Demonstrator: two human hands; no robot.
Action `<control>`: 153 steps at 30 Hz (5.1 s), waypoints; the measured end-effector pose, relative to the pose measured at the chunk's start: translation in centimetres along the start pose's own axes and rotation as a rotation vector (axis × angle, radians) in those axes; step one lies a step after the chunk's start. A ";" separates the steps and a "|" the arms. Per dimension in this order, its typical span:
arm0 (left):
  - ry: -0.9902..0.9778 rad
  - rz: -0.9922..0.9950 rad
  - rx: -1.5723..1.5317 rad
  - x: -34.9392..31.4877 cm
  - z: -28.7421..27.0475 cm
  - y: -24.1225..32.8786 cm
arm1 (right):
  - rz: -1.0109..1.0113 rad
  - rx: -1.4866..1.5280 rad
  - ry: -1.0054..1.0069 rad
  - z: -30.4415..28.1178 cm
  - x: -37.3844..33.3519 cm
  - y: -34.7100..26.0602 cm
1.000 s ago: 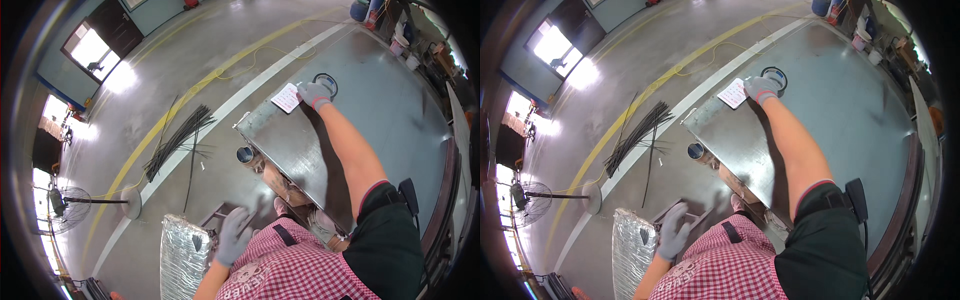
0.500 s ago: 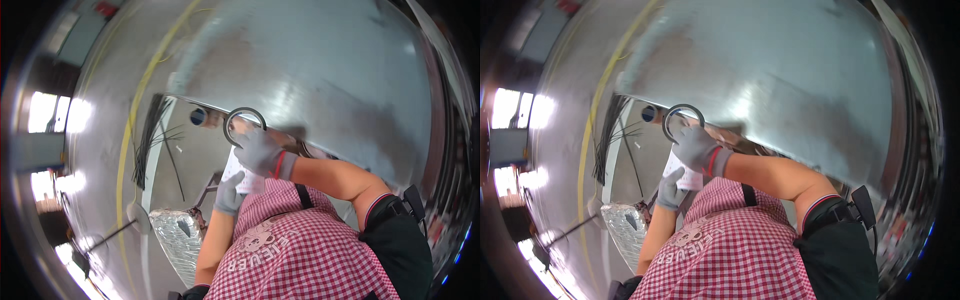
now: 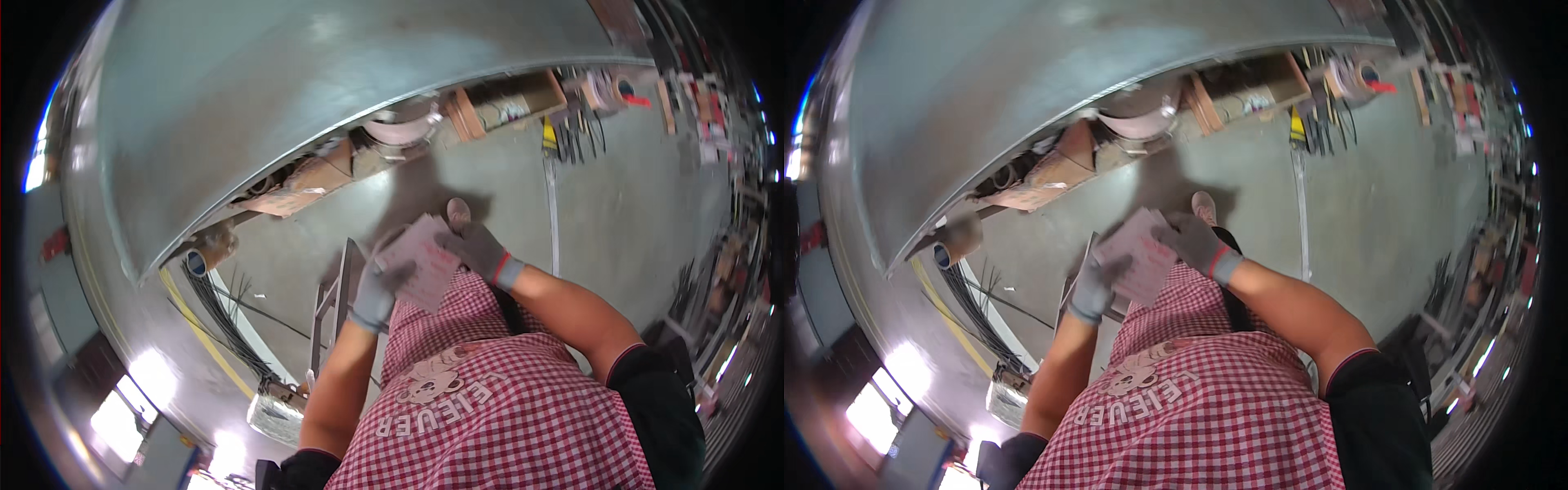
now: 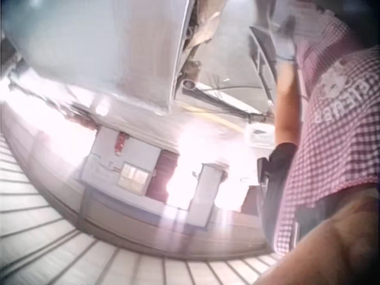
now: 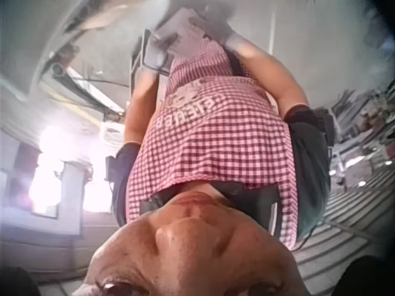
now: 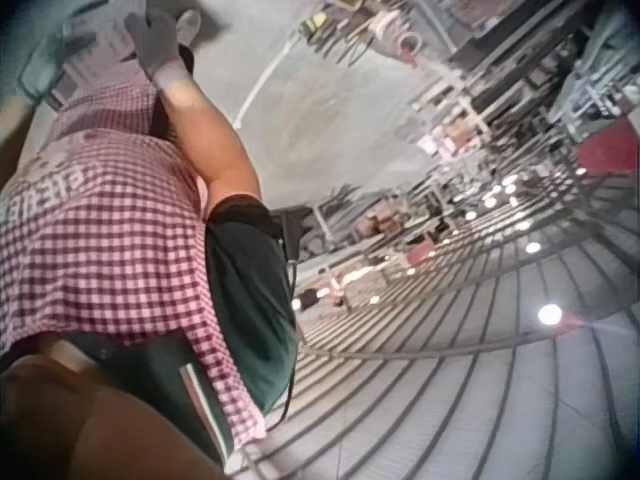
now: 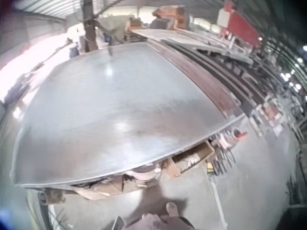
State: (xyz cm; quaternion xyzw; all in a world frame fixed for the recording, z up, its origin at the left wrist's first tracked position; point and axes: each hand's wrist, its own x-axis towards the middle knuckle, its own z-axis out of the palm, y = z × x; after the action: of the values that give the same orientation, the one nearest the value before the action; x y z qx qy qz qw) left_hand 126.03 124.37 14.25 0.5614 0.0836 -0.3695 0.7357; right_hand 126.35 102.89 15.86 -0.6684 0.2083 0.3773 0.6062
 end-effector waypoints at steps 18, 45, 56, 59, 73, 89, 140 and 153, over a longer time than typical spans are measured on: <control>-0.303 0.262 1.762 15.7 8.4 -2.3 | -0.111 0.568 0.385 -7.0 6.7 9.8; 0.725 0.065 1.189 37.9 -10.2 0.2 | 0.356 0.749 0.574 -6.8 -2.6 26.5; 0.537 0.521 1.669 42.6 -15.3 3.9 | 0.428 0.812 0.603 -5.1 -5.1 30.7; 0.330 0.789 1.873 38.3 -13.2 1.9 | 0.435 0.803 0.645 -5.8 -6.4 29.9; -0.826 0.076 0.445 15.4 13.8 2.0 | -0.383 0.741 0.506 -13.3 -15.5 10.0; -0.529 -0.202 -0.712 16.2 29.1 14.8 | -0.632 0.635 0.138 -31.8 -11.3 -7.5; 0.103 0.551 0.764 33.7 33.5 21.9 | -0.734 -0.669 0.736 -54.8 -5.4 -16.9; 0.002 0.915 0.687 42.8 39.7 23.6 | -1.167 -0.788 0.726 -57.7 1.1 -17.3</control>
State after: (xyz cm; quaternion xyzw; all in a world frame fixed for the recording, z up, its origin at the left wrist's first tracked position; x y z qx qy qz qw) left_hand 159.98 72.16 23.36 0.7478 -0.2918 -0.0188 0.5961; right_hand 154.26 50.38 25.17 -0.9164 -0.1399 -0.1971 0.3191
